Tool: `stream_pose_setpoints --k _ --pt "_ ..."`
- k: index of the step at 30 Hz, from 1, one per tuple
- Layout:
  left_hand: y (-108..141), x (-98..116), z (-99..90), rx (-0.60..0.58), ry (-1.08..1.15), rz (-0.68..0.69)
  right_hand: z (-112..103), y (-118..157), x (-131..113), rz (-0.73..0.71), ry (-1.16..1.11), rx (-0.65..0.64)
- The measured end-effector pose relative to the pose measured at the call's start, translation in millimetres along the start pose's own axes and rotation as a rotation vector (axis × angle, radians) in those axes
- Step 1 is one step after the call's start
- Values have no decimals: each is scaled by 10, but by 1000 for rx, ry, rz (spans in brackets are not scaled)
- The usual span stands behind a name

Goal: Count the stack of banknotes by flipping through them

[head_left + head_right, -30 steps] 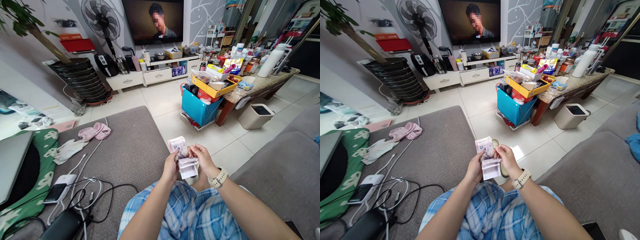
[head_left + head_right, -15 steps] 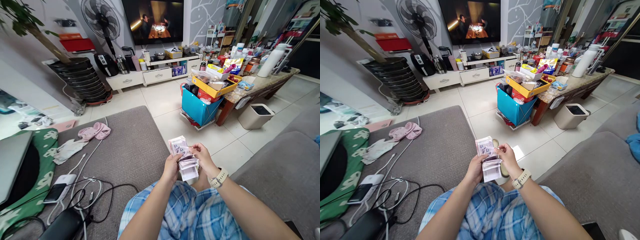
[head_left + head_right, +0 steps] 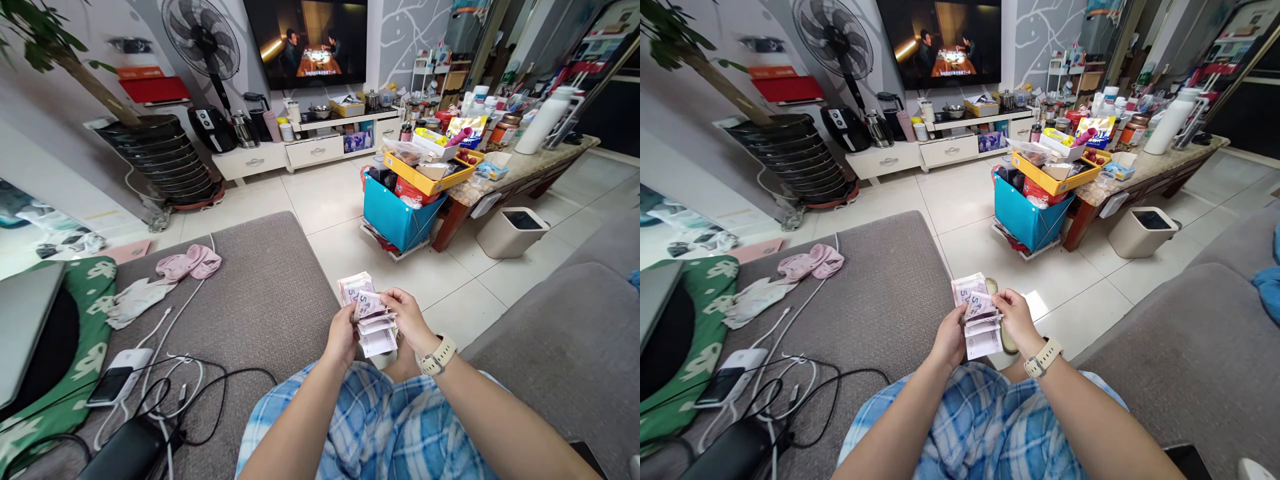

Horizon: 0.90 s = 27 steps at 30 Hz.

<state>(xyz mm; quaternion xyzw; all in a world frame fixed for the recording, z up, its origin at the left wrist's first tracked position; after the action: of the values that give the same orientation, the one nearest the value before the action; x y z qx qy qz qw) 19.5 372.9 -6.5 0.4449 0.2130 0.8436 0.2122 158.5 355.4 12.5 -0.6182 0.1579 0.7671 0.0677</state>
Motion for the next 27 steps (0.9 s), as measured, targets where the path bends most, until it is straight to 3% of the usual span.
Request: stream_pose_setpoints --k 27 --pt "-24 -6 11 -27 33 21 41 40 -61 4 -72 -70"
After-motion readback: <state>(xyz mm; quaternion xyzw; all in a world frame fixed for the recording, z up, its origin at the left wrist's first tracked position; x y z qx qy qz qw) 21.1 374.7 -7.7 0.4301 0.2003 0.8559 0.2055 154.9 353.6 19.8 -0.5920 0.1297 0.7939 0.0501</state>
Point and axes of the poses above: each hand's wrist, its own y-axis away from the middle knuckle, its own z-axis out of the palm, x = y × z, the point moved 2 cm from there along -y, towards the middle knuckle
